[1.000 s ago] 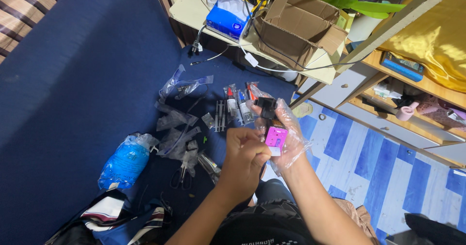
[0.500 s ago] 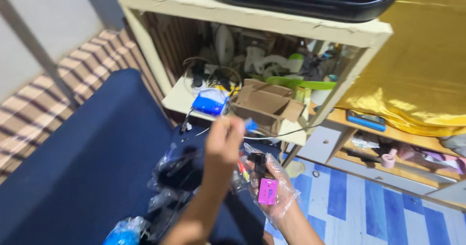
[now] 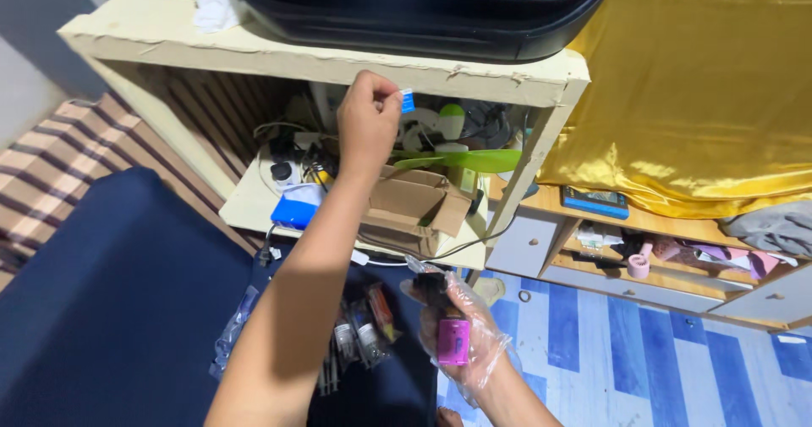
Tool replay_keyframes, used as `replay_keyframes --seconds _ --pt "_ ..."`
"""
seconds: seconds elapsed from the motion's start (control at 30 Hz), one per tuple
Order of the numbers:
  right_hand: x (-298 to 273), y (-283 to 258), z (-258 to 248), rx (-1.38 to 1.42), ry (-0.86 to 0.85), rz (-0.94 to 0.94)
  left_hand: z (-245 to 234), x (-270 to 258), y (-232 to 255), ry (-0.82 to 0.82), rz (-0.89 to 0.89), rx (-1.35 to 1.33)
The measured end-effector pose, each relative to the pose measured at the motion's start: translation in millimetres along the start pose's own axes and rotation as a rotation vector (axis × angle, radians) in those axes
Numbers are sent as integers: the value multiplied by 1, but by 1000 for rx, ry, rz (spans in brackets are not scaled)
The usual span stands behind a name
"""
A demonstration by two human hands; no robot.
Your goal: The person sits on a bed and handles ink cartridges from a cardboard box, peeling plastic wrapping and tape from a magenta cartridge and a black cartridge, pressing and turning the cartridges in their hands, and placing a small blue item on the shelf under a printer. They then pick up a syringe-like bottle from the work surface.
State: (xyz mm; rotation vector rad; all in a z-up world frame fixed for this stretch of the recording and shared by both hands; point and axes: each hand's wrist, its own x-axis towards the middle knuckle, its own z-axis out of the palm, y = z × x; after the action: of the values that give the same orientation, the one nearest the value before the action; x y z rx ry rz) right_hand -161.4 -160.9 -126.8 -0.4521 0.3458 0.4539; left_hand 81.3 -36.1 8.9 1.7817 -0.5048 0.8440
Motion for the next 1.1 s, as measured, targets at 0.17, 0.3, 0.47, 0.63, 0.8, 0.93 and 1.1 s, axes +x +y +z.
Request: replay_keyframes --seconds 0.17,0.3,0.47,0.63,0.8,0.93,1.1 --pt "14 -28 -2 24 -74 12 23 2 -9 29 62 24" --pt "25 -49 14 23 -153 -59 28 4 -2 128 200 207" --pt "33 -74 38 -79 -215 -238 19 6 5 135 -111 311" --pt "35 -70 48 -80 -373 -162 -14 -20 -1 206 -150 116" --pt "51 -33 29 -147 -423 -14 -107 -116 -50 346 -348 -58" --pt "64 -6 0 -225 -539 159 -212 -222 -77 465 -258 -21" --pt "91 35 -25 -238 -383 358 -269 -395 -69 580 -878 249"
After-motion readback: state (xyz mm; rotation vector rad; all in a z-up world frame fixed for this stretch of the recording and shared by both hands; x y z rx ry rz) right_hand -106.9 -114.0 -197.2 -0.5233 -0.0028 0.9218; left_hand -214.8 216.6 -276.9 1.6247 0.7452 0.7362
